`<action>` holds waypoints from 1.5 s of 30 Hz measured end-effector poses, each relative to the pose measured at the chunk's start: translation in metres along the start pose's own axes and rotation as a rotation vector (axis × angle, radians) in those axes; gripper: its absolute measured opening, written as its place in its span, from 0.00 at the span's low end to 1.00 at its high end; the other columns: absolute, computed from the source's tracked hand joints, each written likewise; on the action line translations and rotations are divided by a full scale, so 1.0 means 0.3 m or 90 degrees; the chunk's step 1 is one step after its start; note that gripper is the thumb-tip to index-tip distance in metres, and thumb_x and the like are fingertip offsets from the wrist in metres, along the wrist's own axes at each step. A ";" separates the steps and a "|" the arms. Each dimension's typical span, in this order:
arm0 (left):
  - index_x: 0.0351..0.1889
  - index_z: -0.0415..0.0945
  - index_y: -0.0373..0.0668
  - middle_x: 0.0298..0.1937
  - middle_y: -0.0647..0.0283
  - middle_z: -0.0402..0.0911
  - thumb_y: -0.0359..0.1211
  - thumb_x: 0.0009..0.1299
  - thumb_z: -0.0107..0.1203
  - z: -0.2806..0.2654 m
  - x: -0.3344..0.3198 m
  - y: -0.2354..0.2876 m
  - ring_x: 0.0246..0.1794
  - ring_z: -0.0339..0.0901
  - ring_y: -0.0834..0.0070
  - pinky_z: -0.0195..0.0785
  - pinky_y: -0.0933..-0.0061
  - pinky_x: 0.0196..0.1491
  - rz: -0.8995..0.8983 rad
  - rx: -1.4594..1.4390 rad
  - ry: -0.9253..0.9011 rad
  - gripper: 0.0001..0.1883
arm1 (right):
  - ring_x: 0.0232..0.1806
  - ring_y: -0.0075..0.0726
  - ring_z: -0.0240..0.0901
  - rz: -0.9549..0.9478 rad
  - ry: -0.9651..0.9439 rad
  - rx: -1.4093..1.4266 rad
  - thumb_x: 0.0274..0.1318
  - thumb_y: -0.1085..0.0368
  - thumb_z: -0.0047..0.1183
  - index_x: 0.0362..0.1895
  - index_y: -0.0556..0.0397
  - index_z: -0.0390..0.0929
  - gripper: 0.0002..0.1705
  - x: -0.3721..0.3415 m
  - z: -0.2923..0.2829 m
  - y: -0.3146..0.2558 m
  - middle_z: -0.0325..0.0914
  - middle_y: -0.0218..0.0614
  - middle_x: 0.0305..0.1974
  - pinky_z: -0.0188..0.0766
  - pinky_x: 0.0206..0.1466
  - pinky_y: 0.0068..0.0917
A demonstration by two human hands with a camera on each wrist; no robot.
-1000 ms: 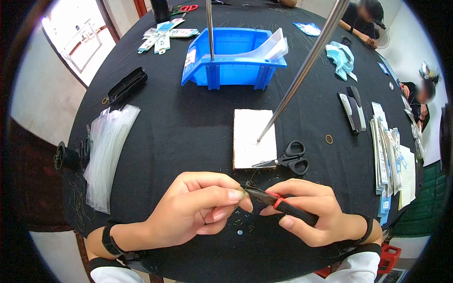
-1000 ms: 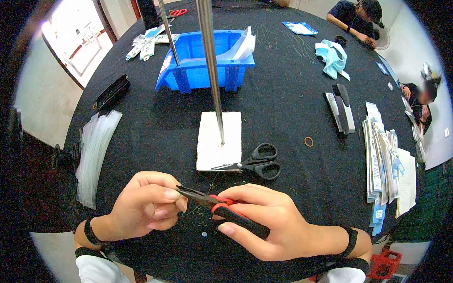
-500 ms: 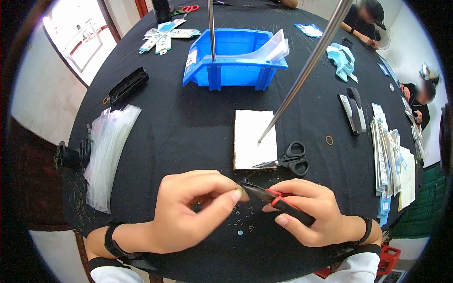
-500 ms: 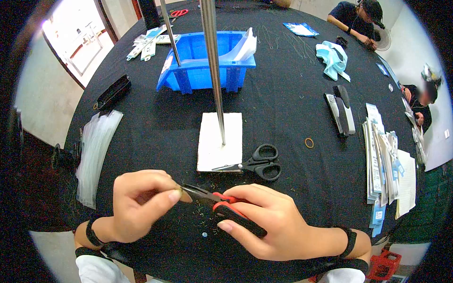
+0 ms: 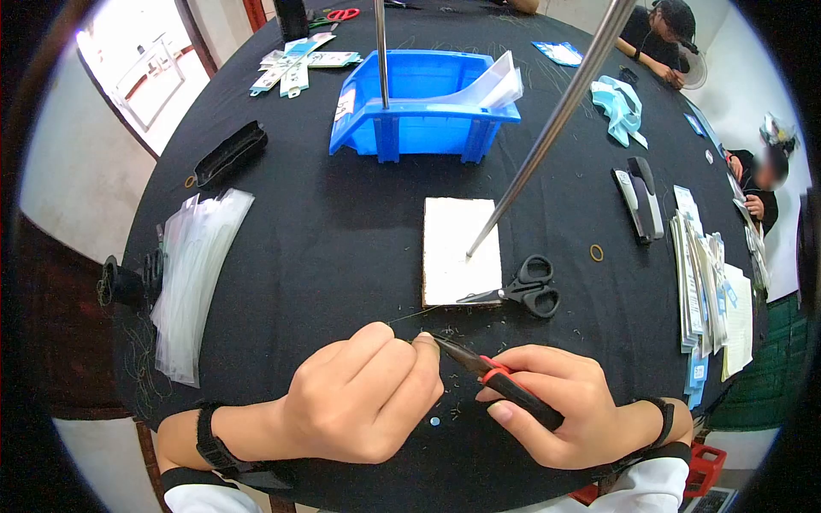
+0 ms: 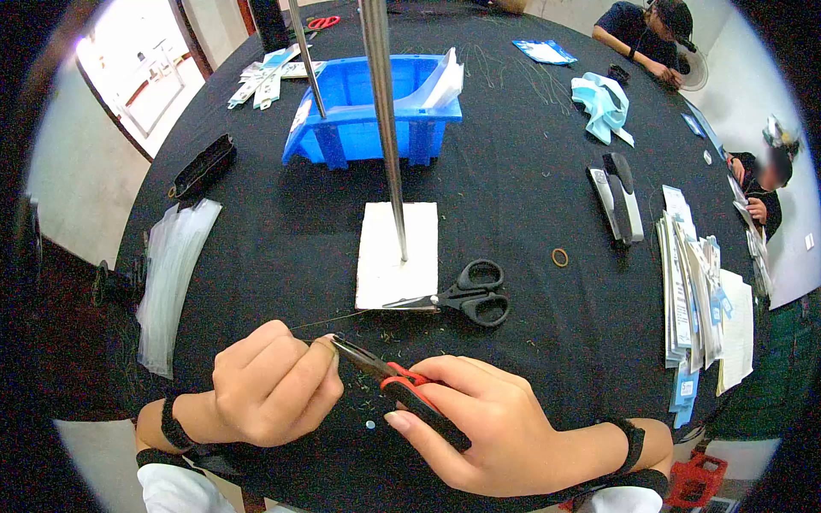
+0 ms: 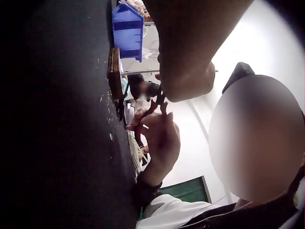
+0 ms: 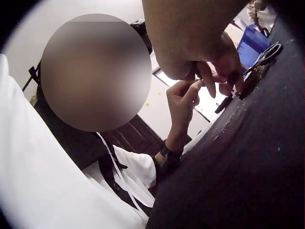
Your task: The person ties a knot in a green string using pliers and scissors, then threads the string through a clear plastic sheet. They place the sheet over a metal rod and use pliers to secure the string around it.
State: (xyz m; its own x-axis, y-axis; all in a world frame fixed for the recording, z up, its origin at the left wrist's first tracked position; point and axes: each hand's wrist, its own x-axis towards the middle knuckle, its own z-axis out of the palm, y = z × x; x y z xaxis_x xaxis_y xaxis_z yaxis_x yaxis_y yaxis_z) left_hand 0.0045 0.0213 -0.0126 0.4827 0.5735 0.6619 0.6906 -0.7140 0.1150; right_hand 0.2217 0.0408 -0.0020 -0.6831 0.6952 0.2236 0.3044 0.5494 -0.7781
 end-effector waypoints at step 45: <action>0.27 0.77 0.32 0.15 0.64 0.67 0.19 0.53 0.54 -0.021 0.026 -0.001 0.12 0.61 0.80 0.49 0.78 0.15 -0.324 -0.307 0.062 0.04 | 0.37 0.41 0.76 0.007 0.006 0.066 0.51 0.68 0.52 0.34 0.64 0.78 0.10 0.012 -0.006 0.016 0.74 0.50 0.40 0.72 0.41 0.27</action>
State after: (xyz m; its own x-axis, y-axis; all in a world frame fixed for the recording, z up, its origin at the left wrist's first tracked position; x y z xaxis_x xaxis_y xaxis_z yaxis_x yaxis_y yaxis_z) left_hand 0.0047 0.0234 -0.0026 0.0982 0.8607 0.4995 0.4913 -0.4784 0.7278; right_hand 0.2219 0.0469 -0.0039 -0.6736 0.7056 0.2201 0.2416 0.4916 -0.8366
